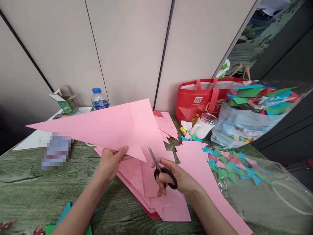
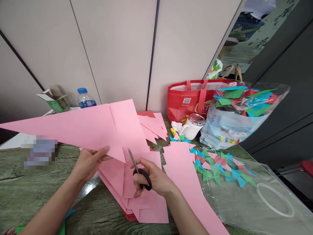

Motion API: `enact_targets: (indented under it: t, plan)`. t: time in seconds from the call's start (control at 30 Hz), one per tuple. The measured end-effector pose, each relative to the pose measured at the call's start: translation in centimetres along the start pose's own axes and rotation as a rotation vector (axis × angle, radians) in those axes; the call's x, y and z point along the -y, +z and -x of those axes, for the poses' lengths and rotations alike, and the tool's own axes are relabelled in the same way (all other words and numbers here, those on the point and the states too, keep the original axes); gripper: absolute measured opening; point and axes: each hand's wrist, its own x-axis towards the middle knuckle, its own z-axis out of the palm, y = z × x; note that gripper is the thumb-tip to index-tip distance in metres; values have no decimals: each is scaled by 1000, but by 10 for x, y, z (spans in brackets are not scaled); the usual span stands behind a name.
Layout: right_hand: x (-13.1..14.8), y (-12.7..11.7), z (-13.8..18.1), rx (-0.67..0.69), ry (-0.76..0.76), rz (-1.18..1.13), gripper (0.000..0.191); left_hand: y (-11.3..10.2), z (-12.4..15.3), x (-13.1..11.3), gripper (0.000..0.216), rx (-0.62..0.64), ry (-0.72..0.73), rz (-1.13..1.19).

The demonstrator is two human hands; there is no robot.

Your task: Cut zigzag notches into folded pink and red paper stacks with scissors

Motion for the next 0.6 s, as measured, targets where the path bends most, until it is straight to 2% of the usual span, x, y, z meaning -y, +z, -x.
enact_targets:
  t: [0.13, 0.2, 0.37, 0.6]
  plan:
    - [4, -5, 1, 67, 3, 30, 58, 0, 1, -2, 27, 66, -27, 20]
    - [4, -6, 1, 87, 27, 52, 65, -1, 2, -4, 27, 110, -57, 33]
    - [3, -5, -2, 93, 11, 106, 72, 1, 5, -7, 27, 170, -124, 36]
    - [0, 7, -5, 5, -8, 151, 75, 4, 8, -3, 26, 195, -112, 67]
